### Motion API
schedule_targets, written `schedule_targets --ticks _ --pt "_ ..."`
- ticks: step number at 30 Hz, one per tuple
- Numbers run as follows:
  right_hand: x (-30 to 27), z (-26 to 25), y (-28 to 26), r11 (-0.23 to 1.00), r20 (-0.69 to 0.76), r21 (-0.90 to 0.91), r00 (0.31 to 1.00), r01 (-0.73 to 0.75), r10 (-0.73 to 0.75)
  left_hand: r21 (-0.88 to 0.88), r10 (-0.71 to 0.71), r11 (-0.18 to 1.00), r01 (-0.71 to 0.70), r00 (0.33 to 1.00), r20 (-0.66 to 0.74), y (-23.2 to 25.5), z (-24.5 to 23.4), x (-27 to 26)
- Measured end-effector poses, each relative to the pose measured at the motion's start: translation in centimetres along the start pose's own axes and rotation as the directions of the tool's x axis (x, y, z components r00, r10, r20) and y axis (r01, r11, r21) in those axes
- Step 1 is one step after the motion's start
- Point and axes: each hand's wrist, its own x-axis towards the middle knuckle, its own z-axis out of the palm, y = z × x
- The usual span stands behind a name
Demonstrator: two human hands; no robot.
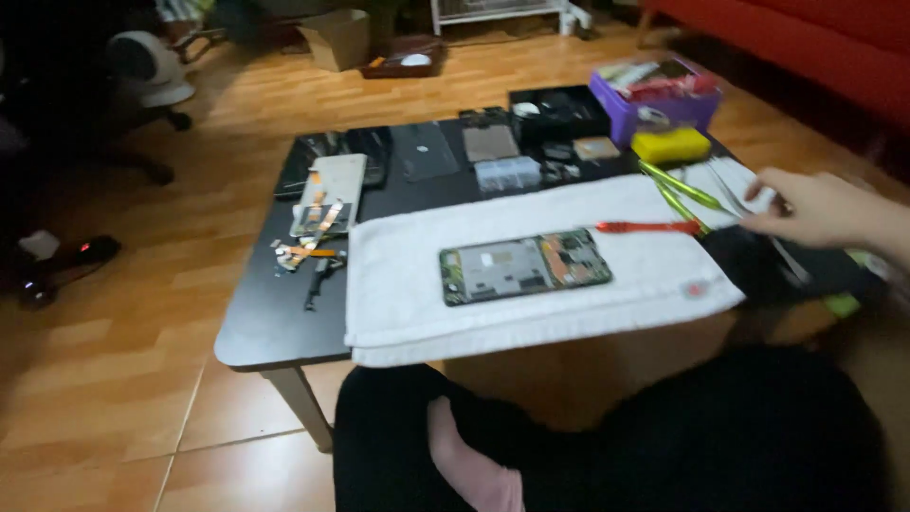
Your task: Assembling internal components of a smartphone, specifically installing the motherboard and connecting ribbon cables.
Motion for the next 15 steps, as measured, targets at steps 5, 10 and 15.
schedule_targets --ticks 5,10,15 --pt "-1.7 -4.8 -6.0 0.986 -0.100 0.104 0.988 0.127 -0.117 -0.173 0.242 0.961 -0.214 0.956 0.163 -13.8 -5.5 -22.1" --pt "7.7 -1.2 -9.6 0.913 -0.271 0.218 0.920 0.345 -0.283 -0.539 0.517 0.794 -0.281 0.778 0.357 -15.0 -0.4 -28.0" --pt "7.7 -2.4 -15.9 0.830 -0.314 0.352 0.890 0.433 -0.331 -0.742 0.691 0.570 -0.353 0.695 0.200 -14.7 -1.7 -26.8"
